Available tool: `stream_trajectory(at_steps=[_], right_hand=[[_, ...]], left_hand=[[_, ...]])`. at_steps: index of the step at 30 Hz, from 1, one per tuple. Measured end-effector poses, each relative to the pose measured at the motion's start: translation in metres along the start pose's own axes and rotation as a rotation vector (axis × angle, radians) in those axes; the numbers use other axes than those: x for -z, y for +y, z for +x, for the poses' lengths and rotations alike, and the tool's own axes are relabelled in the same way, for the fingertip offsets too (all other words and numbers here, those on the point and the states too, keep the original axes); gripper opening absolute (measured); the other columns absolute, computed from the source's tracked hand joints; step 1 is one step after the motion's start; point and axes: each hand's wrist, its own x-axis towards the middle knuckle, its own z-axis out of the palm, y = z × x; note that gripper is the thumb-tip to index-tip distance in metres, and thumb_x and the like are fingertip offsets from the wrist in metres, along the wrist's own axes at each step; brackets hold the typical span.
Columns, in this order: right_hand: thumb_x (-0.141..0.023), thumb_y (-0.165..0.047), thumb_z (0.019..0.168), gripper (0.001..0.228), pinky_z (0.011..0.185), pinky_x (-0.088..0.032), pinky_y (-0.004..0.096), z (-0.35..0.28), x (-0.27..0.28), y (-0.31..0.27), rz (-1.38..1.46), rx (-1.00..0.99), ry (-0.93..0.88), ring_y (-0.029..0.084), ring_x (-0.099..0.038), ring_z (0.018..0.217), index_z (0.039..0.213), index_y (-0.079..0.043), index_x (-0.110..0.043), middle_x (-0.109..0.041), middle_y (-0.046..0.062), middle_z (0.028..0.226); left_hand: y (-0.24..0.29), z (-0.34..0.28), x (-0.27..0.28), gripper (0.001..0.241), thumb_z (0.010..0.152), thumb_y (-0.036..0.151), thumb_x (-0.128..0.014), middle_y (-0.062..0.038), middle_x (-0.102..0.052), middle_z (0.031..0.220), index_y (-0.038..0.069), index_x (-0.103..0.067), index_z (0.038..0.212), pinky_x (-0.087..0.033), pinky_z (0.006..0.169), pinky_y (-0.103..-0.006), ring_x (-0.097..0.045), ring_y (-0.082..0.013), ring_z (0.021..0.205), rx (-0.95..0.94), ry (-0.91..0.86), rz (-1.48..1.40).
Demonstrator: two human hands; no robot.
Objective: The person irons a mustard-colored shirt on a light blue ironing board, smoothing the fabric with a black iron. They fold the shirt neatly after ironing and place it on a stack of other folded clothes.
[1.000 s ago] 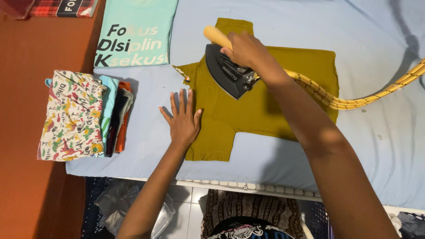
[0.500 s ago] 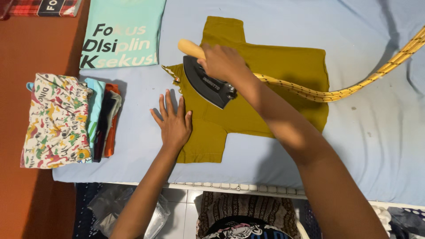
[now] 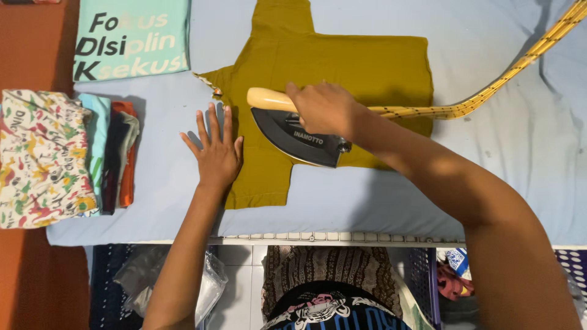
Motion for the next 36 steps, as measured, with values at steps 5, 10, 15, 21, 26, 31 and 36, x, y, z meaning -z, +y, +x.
stream_trajectory(at_steps=[5,10,15,21,26,31,36], right_hand=[[-0.068,-0.016,0.089,0.034,0.074,-0.056,0.056,-0.044,-0.014,0.063,0.005,-0.209,0.175,0.046,-0.071,0.081,0.115,0.001,-0.056,-0.071,0.025,0.086],[-0.065,-0.011,0.086,0.046,0.073,-0.056,0.054,-0.056,-0.006,0.153,-0.086,-0.395,0.235,0.044,-0.07,0.081,0.128,0.003,-0.052,-0.07,0.026,0.087],[-0.063,-0.01,0.087,0.037,0.077,-0.054,0.054,-0.077,0.009,0.18,0.032,-0.425,0.16,0.046,-0.068,0.089,0.122,-0.001,-0.055,-0.069,0.027,0.093],[-0.066,-0.012,0.083,0.037,0.074,-0.053,0.054,-0.1,0.024,0.143,0.124,-0.309,-0.107,0.045,-0.068,0.087,0.119,-0.008,-0.057,-0.071,0.023,0.091],[-0.074,-0.024,0.082,0.043,0.073,-0.053,0.052,-0.136,0.018,0.114,0.049,-0.162,-0.323,0.04,-0.071,0.084,0.119,-0.014,-0.056,-0.072,0.015,0.086],[-0.068,-0.025,0.081,0.04,0.072,-0.052,0.054,-0.174,0.024,0.102,0.05,-0.189,-0.273,0.037,-0.07,0.085,0.119,-0.019,-0.057,-0.073,0.012,0.086],[-0.061,-0.023,0.088,0.033,0.075,-0.053,0.056,-0.166,0.015,0.112,0.014,-0.544,-0.045,0.042,-0.07,0.086,0.118,-0.012,-0.052,-0.071,0.017,0.093]], left_hand=[[0.001,0.003,0.01,0.071,0.105,0.038,-0.051,-0.015,-0.007,0.177,0.025,-0.024,0.17,0.007,0.109,-0.0849,0.002,-0.0439,0.16,-0.062,-0.028,0.113],[0.014,0.009,0.03,0.078,0.099,0.035,-0.055,-0.016,-0.004,0.176,0.022,-0.023,0.168,0.007,0.105,-0.087,0.004,-0.0479,0.158,-0.061,-0.074,0.133],[0.047,0.045,0.023,0.093,0.094,0.035,-0.058,-0.019,-0.012,0.178,0.013,-0.02,0.176,0.007,0.103,-0.0782,-0.001,-0.0474,0.157,-0.188,0.094,0.751],[0.11,0.111,-0.016,0.075,0.109,0.045,-0.047,-0.007,-0.014,0.176,0.011,-0.016,0.168,0.006,0.117,-0.0771,-0.003,-0.0336,0.162,-0.21,-0.072,-0.173],[0.084,0.129,-0.028,0.082,0.099,0.068,-0.041,-0.005,-0.017,0.173,0.022,-0.024,0.165,0.006,0.117,-0.0753,-0.005,-0.0334,0.16,-0.203,-0.14,-0.088],[0.067,0.126,-0.026,0.08,0.097,0.071,-0.041,-0.005,-0.02,0.172,0.028,-0.029,0.163,0.005,0.117,-0.0722,-0.008,-0.0327,0.158,-0.146,-0.079,-0.103],[0.069,0.127,-0.03,0.079,0.096,0.071,-0.041,-0.003,-0.021,0.171,0.029,-0.03,0.162,0.004,0.118,-0.0695,-0.01,-0.0312,0.158,-0.117,-0.076,-0.08]])
